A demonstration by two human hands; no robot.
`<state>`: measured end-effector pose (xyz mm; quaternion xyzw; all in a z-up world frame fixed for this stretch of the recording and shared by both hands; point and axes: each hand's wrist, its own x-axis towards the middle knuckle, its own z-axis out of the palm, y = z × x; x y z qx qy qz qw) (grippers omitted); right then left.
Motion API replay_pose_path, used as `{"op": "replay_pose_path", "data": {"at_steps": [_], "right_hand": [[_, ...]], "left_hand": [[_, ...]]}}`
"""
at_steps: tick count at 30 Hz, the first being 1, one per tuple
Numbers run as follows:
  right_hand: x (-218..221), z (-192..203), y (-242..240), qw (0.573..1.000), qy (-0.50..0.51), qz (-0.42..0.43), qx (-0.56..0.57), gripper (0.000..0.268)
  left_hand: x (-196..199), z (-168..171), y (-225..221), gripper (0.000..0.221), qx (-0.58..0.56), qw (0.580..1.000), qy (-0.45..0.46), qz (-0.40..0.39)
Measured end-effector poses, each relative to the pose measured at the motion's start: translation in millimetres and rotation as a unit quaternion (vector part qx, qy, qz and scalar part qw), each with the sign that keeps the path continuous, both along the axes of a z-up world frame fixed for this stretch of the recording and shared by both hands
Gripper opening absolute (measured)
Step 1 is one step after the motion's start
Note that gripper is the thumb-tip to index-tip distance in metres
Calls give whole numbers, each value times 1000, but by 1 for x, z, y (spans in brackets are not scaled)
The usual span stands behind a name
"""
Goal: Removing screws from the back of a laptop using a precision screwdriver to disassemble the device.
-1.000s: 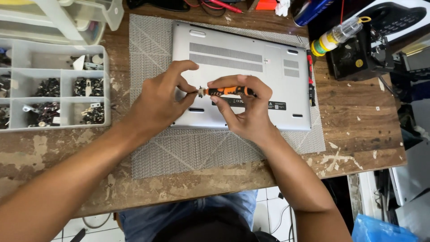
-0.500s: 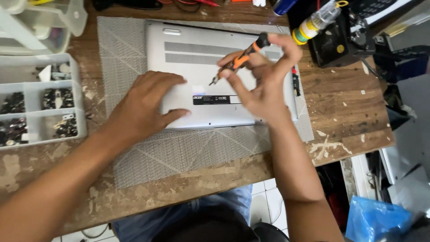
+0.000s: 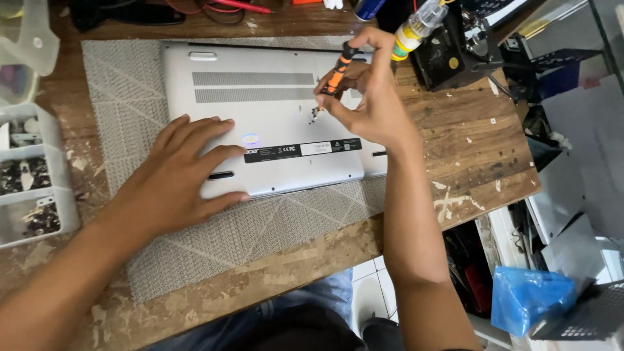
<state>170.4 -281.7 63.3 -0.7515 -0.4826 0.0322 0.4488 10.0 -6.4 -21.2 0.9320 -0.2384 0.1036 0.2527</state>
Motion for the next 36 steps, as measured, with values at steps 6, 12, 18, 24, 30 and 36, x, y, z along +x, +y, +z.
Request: {"op": "replay_pose_path", "data": {"at_steps": [6, 12, 18, 24, 30, 36], "right_hand": [[3, -5, 0, 999, 41, -2, 12, 61], [2, -5, 1, 999, 43, 4, -1, 60], [-2, 5, 0, 999, 20, 11, -37, 59], [-7, 16, -2, 995, 0, -16, -98, 54], [1, -15, -6, 993, -104, 3, -62, 57], [4, -38, -10, 993, -103, 29, 47, 62]], "left_hand": [[1, 0, 0, 68, 12, 1000, -9, 5], [1, -1, 0, 68, 12, 1000, -22, 6], [-1, 6, -3, 69, 53, 998, -24, 14], [-1, 12, -24, 72, 148, 986, 33, 64], [18, 1, -52, 78, 176, 984, -4, 15], [50, -13, -80, 101, 135, 990, -36, -11]]}}
